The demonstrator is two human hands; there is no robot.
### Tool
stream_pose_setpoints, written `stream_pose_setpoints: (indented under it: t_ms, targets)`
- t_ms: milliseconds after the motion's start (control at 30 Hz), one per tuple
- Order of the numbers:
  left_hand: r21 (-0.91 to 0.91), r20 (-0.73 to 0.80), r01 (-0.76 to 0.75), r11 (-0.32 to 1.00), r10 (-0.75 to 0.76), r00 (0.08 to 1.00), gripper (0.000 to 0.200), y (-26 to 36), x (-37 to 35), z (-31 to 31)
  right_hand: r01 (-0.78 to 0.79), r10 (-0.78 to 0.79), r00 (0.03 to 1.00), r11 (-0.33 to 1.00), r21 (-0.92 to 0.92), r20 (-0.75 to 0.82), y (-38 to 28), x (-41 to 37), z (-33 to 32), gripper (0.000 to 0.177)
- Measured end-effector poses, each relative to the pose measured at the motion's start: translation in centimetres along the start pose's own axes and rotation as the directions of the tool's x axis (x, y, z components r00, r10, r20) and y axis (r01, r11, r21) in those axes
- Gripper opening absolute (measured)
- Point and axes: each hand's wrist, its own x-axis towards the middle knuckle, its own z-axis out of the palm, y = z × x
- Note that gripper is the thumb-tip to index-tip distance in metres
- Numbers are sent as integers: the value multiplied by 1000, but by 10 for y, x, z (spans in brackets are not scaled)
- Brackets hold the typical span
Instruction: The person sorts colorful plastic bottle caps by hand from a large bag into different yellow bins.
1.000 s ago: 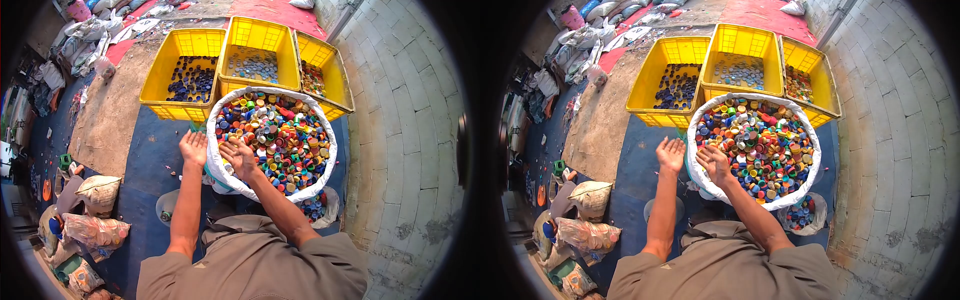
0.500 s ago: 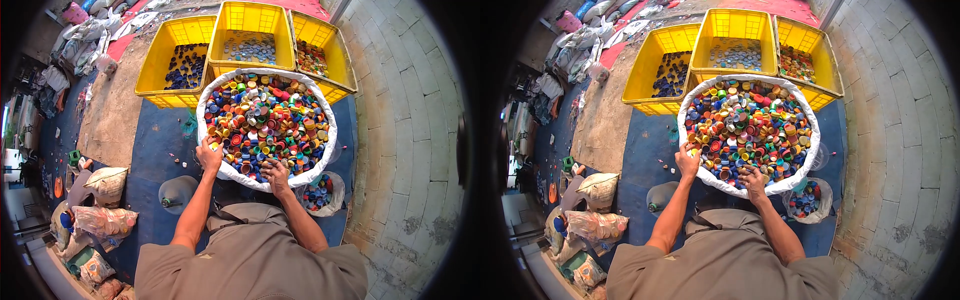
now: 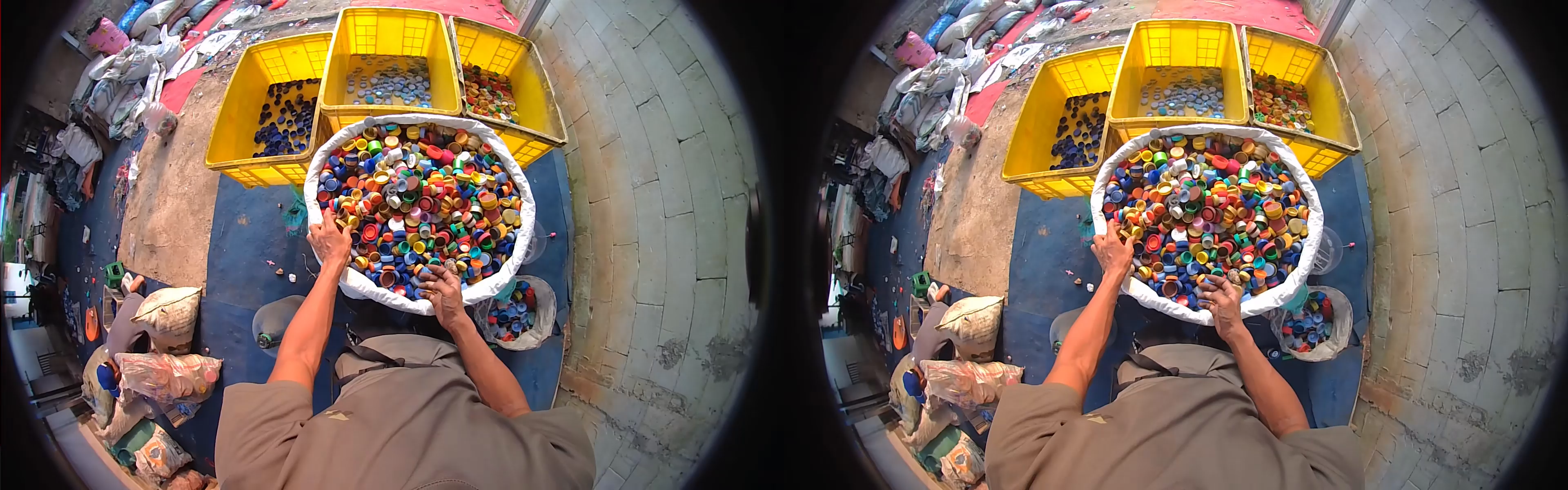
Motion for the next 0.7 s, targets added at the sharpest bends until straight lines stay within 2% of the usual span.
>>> stream_pose_setpoints:
  t_ms: [167, 300, 400, 433, 467, 500, 533, 567, 633, 700]
  targets:
    - [26, 10, -14, 1000, 14, 1000, 64, 2, 1, 0, -21, 21, 1000, 1000, 4, 0, 5, -2, 3, 43]
    - [-56, -25, -16, 998, 15, 1000, 62, 3, -3, -5, -29, 29, 1000, 1000, -2, -2, 4, 5, 3, 44]
    - [-321, -81, -35, 947, 10, 997, 53, 6, -5, -16, 22, -25, 999, 995, -102, -25, 1, 21, 5, 44]
    - [-608, 27, 95, 789, -99, 995, 48, 8, -5, -20, 55, -79, 994, 956, -287, -73, -9, 24, 14, 41]
    - [-814, 162, 226, 536, -164, 973, 44, 11, -7, -25, 168, -200, 979, 914, -369, -49, -8, 38, 15, 40]
    - [-914, 307, 342, 220, -179, 935, 40, 15, -9, -33, 276, -315, 949, 852, -444, -16, -8, 53, 17, 39]
    - [-868, 494, 480, -130, -126, 860, 29, 19, -15, -50, 335, -393, 919, 769, -545, 11, -18, 62, 26, 37]
    - [-800, 546, 508, -318, -39, 837, 26, 17, -23, -57, 369, -452, 892, 685, -628, 30, -26, 75, 37, 38]
    - [-660, 594, 515, -547, 39, 803, 28, 14, -39, -60, 370, -498, 861, 480, -795, 101, -48, 96, 62, 41]
    - [-522, 674, 556, -646, 87, 734, 28, 10, -57, -63, 446, -612, 752, 200, -873, 244, -46, 137, 69, 45]
